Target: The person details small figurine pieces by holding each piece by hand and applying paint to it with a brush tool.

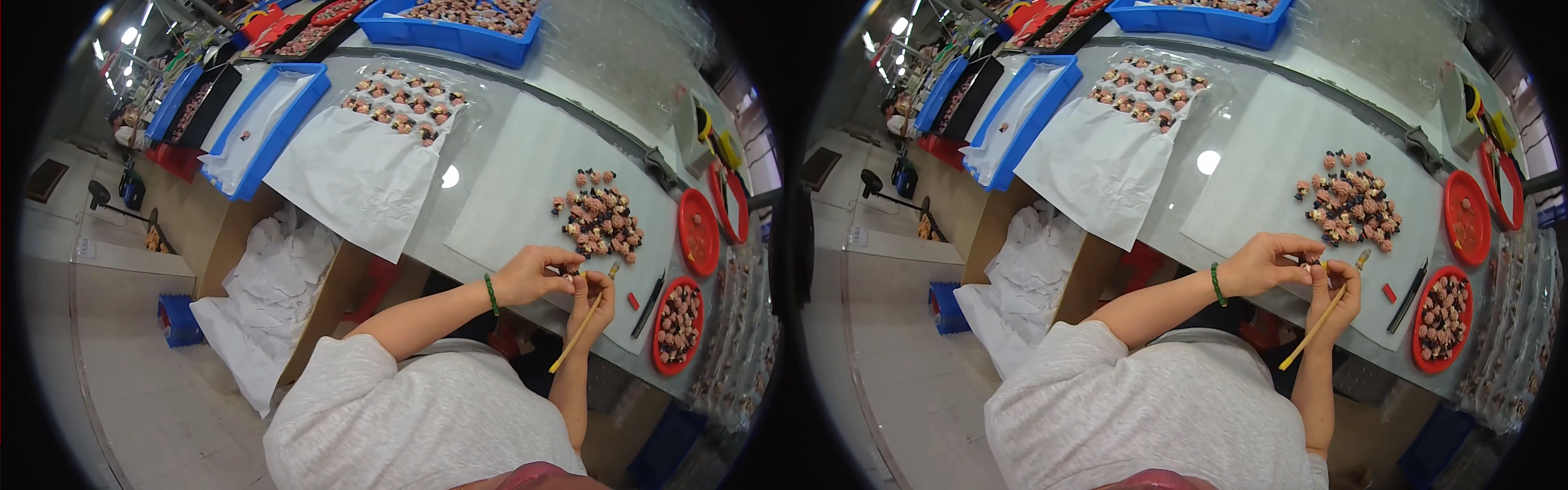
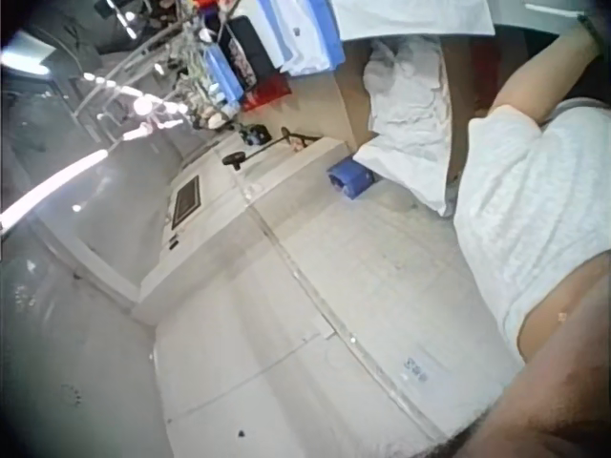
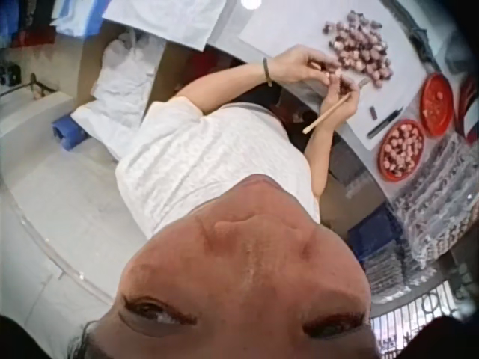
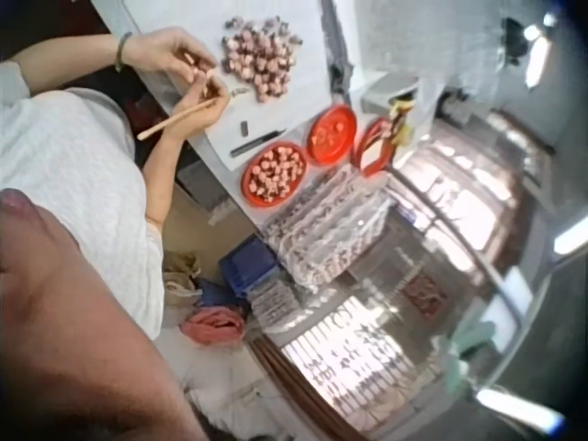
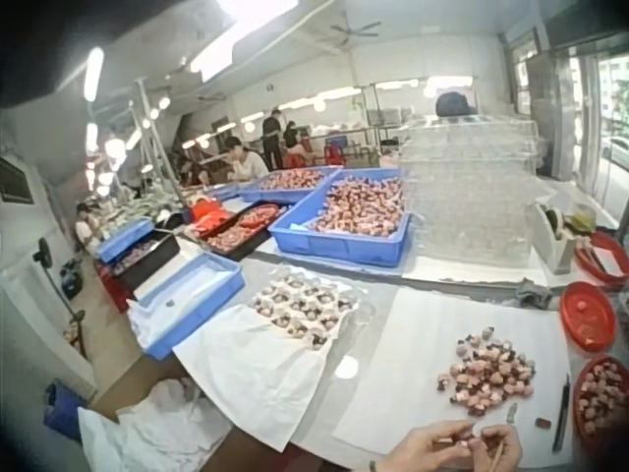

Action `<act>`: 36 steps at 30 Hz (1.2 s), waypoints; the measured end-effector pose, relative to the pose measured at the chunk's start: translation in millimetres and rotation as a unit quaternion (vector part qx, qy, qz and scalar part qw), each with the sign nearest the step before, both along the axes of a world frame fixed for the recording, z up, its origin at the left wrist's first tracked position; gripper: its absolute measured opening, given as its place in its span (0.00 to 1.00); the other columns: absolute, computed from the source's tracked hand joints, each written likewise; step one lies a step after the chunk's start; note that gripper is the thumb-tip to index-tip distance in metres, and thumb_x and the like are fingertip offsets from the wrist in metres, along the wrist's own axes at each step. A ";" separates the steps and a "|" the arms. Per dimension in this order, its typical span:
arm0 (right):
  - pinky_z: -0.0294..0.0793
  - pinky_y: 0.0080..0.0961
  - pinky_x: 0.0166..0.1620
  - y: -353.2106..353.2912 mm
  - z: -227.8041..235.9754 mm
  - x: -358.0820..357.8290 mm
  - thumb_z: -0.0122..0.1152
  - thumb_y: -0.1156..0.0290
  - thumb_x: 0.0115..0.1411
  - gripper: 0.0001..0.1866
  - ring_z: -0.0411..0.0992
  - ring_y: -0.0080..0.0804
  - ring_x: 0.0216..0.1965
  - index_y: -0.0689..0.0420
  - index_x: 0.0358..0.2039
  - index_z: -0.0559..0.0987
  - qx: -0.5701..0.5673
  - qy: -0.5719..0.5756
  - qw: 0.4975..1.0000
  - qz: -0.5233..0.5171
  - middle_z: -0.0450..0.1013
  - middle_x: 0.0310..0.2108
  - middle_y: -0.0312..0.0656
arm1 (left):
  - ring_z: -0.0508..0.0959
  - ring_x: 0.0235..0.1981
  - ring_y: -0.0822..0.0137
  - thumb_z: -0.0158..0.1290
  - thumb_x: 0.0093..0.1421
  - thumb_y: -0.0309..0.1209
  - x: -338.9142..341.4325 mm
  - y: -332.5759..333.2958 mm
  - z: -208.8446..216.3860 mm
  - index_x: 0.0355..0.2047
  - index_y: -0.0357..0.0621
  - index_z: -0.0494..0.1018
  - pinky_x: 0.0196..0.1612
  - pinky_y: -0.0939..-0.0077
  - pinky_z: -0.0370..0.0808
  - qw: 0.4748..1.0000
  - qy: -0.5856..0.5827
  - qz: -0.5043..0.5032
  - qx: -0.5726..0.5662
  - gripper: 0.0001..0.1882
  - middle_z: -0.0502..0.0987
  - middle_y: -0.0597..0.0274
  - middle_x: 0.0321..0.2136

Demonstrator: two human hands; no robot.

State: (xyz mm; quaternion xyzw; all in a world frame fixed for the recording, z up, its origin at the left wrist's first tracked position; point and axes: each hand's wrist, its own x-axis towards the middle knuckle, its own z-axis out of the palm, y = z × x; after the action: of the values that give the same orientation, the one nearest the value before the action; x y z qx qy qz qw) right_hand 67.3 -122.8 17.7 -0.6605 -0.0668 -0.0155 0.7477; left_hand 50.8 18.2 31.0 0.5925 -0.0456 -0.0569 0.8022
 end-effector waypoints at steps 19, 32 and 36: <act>0.67 0.14 0.31 -14.0 -0.7 4.9 0.51 0.72 0.57 0.07 0.66 0.19 0.26 0.61 0.34 0.68 -0.095 -0.026 0.990 -0.098 0.67 0.27 0.36 | 0.71 0.36 0.75 0.54 0.49 0.21 -14.7 30.2 35.3 0.45 0.36 0.68 0.42 0.80 0.72 0.985 -0.032 0.104 0.135 0.20 0.73 0.62 0.34; 0.66 0.12 0.31 -16.7 -4.7 7.0 0.50 0.71 0.58 0.07 0.65 0.17 0.27 0.61 0.33 0.69 -0.135 -0.020 0.987 -0.084 0.66 0.27 0.34 | 0.76 0.28 0.57 0.54 0.43 0.29 -17.3 324.6 65.5 0.34 0.36 0.73 0.34 0.71 0.72 0.626 0.031 0.468 0.623 0.15 0.75 0.51 0.23; 0.66 0.12 0.30 -18.3 -8.5 7.8 0.50 0.71 0.58 0.07 0.64 0.16 0.26 0.61 0.33 0.68 -0.129 -0.020 0.988 -0.076 0.66 0.27 0.35 | 0.74 0.29 0.51 0.52 0.43 0.30 -11.8 372.8 32.3 0.30 0.36 0.73 0.35 0.65 0.71 0.579 0.127 0.388 0.705 0.13 0.74 0.48 0.24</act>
State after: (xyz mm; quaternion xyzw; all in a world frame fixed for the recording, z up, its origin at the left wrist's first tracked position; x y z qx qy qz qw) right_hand 75.1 -141.1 9.3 -0.7542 -0.0328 -0.0773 0.6513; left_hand 38.9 390.9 63.3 0.9195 0.3460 0.1710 0.0749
